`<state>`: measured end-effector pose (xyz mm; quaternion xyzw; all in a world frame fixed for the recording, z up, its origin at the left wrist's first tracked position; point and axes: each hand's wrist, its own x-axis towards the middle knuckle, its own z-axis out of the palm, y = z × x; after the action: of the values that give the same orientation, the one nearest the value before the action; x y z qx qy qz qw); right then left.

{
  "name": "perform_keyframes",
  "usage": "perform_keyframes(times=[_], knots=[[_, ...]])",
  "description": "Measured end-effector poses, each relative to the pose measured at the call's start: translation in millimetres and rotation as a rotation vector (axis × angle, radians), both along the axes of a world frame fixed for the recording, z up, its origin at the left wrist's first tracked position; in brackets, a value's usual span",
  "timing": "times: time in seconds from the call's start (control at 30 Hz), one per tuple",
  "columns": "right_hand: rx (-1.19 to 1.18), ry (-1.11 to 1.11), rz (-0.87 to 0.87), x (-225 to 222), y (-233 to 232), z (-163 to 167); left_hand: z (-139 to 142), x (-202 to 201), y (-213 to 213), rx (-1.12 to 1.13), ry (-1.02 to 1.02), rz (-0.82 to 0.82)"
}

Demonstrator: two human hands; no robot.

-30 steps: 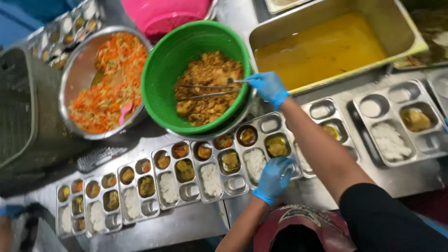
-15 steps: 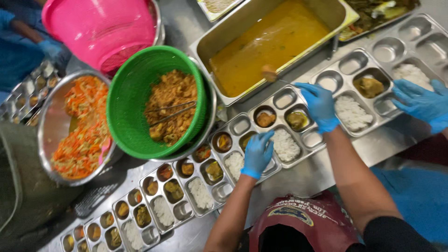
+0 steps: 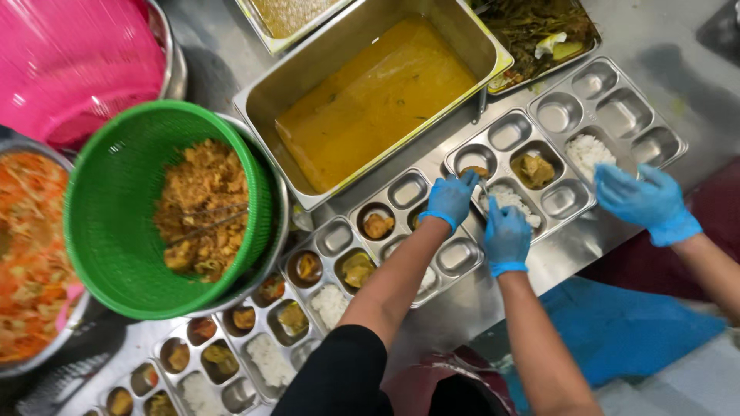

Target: The person portions rice, shredded vegetables, and cooked meat into compartmentalized metal trays using a pink scoop and tongs. The person moves the filled trays along the stainless steel counter while a coworker assists nearby.

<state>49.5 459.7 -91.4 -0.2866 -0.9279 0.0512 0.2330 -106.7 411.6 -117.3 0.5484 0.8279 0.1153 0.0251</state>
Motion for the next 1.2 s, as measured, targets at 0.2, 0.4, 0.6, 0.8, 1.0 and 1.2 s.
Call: perform_keyframes(times=[0.2, 0.4, 0.6, 0.8, 1.0, 1.2], knots=[[-0.026, 0.02, 0.051, 27.4, -15.1, 12.4, -41.2, 2.0, -10.9, 0.132, -0.053, 0.048], [-0.135, 0.24, 0.166, 44.2, -20.6, 90.2, -15.8, 12.0, -48.9, 0.109, -0.472, 0.274], [-0.256, 0.298, 0.541, -81.7, -72.3, 143.7, 45.6, 73.8, -209.8, 0.369, -0.28, 0.336], [0.082, 0.173, 0.989, -284.0, -193.7, 174.4, 61.6, 110.5, -362.7, 0.382, -0.448, 0.547], [0.446, -0.164, 0.952, -395.0, -270.1, 153.0, 55.7, 127.2, -466.6, 0.62, -0.367, 0.972], [0.37, -0.269, 0.947, -412.4, -283.4, 100.2, 57.6, 119.7, -513.6, 0.631, -0.4, 1.101]])
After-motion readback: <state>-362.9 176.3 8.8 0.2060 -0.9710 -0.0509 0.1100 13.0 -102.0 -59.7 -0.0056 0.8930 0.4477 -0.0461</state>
